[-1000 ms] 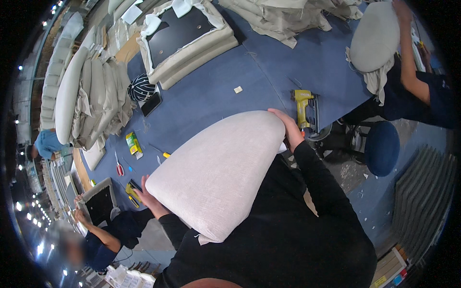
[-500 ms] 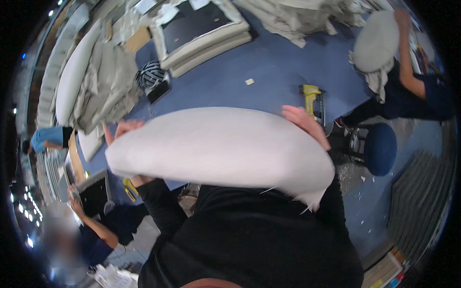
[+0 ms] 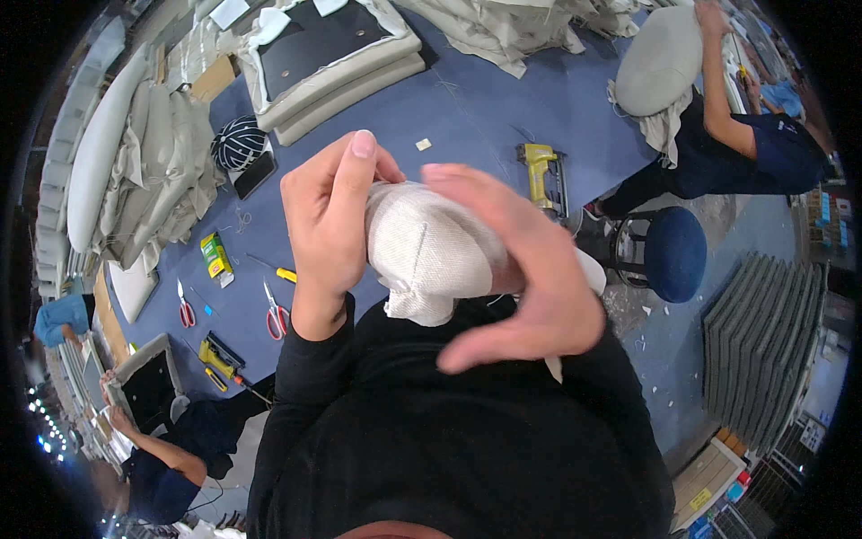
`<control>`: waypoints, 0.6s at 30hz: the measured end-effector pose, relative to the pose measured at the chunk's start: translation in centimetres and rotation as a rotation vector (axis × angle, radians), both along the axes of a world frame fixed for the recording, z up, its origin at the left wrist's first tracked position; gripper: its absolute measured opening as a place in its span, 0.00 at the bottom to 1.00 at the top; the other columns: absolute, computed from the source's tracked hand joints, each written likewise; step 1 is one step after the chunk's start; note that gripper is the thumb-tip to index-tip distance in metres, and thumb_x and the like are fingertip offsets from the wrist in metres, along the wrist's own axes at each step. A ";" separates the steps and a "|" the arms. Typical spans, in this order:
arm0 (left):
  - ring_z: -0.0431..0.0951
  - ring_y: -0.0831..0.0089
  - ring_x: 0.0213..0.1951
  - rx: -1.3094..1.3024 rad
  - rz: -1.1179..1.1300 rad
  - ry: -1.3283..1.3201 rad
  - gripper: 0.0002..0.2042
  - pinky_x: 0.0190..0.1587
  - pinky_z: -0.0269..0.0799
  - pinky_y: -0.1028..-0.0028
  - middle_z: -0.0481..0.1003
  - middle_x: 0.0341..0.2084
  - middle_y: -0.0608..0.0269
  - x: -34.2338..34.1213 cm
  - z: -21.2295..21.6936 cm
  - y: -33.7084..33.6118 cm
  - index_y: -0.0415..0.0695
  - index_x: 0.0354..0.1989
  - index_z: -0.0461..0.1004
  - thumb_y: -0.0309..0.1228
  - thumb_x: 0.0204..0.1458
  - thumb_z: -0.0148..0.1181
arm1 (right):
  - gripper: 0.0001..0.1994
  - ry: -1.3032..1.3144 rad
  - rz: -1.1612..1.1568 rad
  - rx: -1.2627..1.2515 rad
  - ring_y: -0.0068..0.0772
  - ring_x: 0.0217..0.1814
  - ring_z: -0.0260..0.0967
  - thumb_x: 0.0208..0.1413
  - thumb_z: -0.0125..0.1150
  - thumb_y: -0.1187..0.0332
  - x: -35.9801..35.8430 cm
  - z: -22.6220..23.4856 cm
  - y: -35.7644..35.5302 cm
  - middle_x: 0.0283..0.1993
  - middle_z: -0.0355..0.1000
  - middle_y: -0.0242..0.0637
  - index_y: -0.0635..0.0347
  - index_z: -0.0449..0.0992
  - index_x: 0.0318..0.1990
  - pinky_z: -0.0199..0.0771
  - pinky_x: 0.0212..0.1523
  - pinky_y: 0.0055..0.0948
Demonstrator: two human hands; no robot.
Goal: The person is upholstering a white foam cushion by wrapping it with fabric and securing it using a staple gun. They repeatedly pull the fabric taut, staple it to the foam, and trim excess material with scissors. The process involves handling the cushion, fabric, and tools to create a finished upholstered piece.
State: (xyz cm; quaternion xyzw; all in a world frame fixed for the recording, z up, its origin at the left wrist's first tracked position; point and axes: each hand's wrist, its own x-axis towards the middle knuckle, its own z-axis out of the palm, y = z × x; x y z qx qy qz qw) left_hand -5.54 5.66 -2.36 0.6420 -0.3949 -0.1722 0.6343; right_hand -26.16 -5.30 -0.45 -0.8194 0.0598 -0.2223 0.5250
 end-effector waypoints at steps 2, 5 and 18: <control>0.71 0.68 0.20 -0.025 0.010 -0.050 0.19 0.28 0.65 0.68 0.72 0.16 0.56 -0.2 -0.1 -0.1 0.36 0.26 0.79 0.35 0.69 0.59 | 0.57 0.021 -0.181 -0.196 0.52 0.72 0.77 0.32 0.94 0.48 1.2 -0.3 1.1 0.71 0.75 0.52 0.65 0.73 0.72 0.75 0.70 0.41; 0.75 0.80 0.29 0.034 0.010 -0.108 0.19 0.32 0.67 0.76 0.79 0.23 0.64 -0.1 -0.7 0.4 0.33 0.32 0.82 0.36 0.72 0.55 | 0.55 0.000 -0.181 -0.180 0.52 0.66 0.81 0.32 0.93 0.48 0.7 -1.2 -0.1 0.66 0.80 0.51 0.64 0.75 0.70 0.79 0.65 0.40; 0.84 0.52 0.56 -0.099 -0.309 -0.495 0.35 0.63 0.74 0.58 0.85 0.52 0.52 0.0 0.3 -0.1 0.41 0.58 0.83 0.44 0.40 0.81 | 0.52 -0.074 -0.115 0.005 0.49 0.67 0.80 0.59 0.65 0.27 -0.3 -1.6 -3.4 0.65 0.79 0.55 0.71 0.73 0.71 0.75 0.66 0.40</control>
